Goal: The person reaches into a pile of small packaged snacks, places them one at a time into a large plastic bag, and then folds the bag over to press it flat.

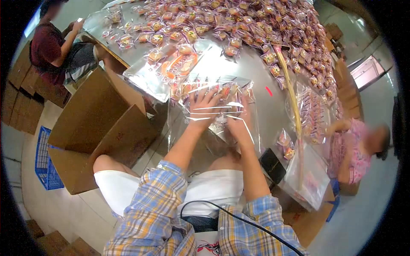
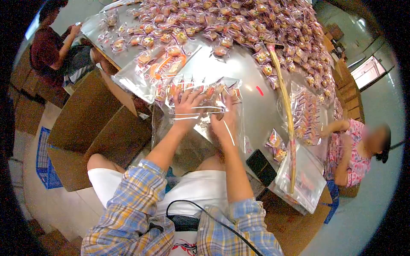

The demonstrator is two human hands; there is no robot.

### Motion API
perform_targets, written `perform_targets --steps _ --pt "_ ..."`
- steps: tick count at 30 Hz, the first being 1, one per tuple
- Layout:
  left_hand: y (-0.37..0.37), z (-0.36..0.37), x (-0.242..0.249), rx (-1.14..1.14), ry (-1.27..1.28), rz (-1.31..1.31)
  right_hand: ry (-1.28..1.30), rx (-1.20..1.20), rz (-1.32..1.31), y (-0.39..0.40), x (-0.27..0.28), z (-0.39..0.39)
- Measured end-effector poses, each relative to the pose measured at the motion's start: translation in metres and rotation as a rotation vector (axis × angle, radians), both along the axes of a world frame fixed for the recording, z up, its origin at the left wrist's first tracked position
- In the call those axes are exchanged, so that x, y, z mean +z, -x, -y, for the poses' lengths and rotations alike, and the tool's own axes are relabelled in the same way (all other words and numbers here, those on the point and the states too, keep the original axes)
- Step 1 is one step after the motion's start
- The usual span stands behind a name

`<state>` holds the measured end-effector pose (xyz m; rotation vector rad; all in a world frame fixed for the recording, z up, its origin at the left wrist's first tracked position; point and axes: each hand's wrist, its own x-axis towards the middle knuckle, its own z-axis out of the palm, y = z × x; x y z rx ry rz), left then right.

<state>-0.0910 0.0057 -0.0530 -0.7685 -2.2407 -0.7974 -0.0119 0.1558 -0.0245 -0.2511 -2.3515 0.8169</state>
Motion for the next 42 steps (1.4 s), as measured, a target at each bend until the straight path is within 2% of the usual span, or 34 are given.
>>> perform_targets --steps 1,2,5,6,7,9,10,12,14,17,22,25,30,33,34,37,39,42 --pt "0.001 0.0 -0.002 -0.002 -0.006 -0.005 -0.163 -0.026 0.047 -0.003 0.009 0.002" --pt "0.001 -0.002 -0.003 -0.012 -0.032 0.009 0.159 0.018 0.049 0.0 0.019 0.006" --pt "-0.001 0.001 0.004 0.008 -0.019 -0.025 0.307 -0.005 0.005 0.01 -0.006 -0.009" --pt "-0.001 -0.001 0.002 0.034 -0.006 -0.028 0.581 0.055 -0.053 0.011 -0.008 -0.003" --pt "-0.001 -0.003 0.001 0.031 0.005 0.003 0.376 0.17 -0.235 0.005 -0.007 -0.006" --pt "0.003 -0.001 -0.004 0.014 0.023 -0.033 0.635 0.111 -0.266 0.009 -0.001 0.004" --pt "-0.004 0.001 0.005 0.001 0.058 0.077 0.672 0.162 -0.322 0.017 -0.021 -0.004" --pt "-0.004 0.002 0.008 0.011 0.03 0.025 0.464 0.09 -0.239 0.034 -0.044 -0.024" --pt "-0.001 -0.001 0.005 0.02 0.012 0.015 0.182 0.079 -0.196 0.024 -0.008 -0.017" --pt "0.001 -0.002 0.0 0.022 0.002 0.004 -0.033 0.048 -0.342 0.029 -0.012 -0.017" --pt "0.0 -0.001 0.003 0.032 -0.001 -0.021 0.008 0.049 -0.1 0.022 -0.013 -0.015" --pt "0.0 0.0 0.004 0.022 -0.013 -0.041 -0.259 -0.046 -0.118 0.02 -0.016 -0.006" --pt "0.001 -0.004 0.008 0.059 0.038 -0.058 -0.062 0.183 -0.21 0.03 -0.023 -0.02" --pt "-0.003 -0.003 0.014 0.064 0.11 -0.015 -0.183 -0.012 -0.041 0.028 -0.019 -0.012" --pt "-0.004 -0.003 0.018 0.056 0.112 -0.02 -0.132 0.058 -0.067 0.022 -0.01 -0.01" --pt "-0.004 -0.002 0.032 0.008 0.163 0.065 -0.186 0.06 -0.166 0.026 -0.021 -0.012" --pt "-0.004 -0.001 0.038 -0.009 0.217 0.132 0.095 0.196 -0.108 0.03 -0.022 -0.015" --pt "-0.001 -0.005 0.038 -0.029 0.24 0.103 -0.022 0.089 -0.043 0.025 -0.017 -0.011"
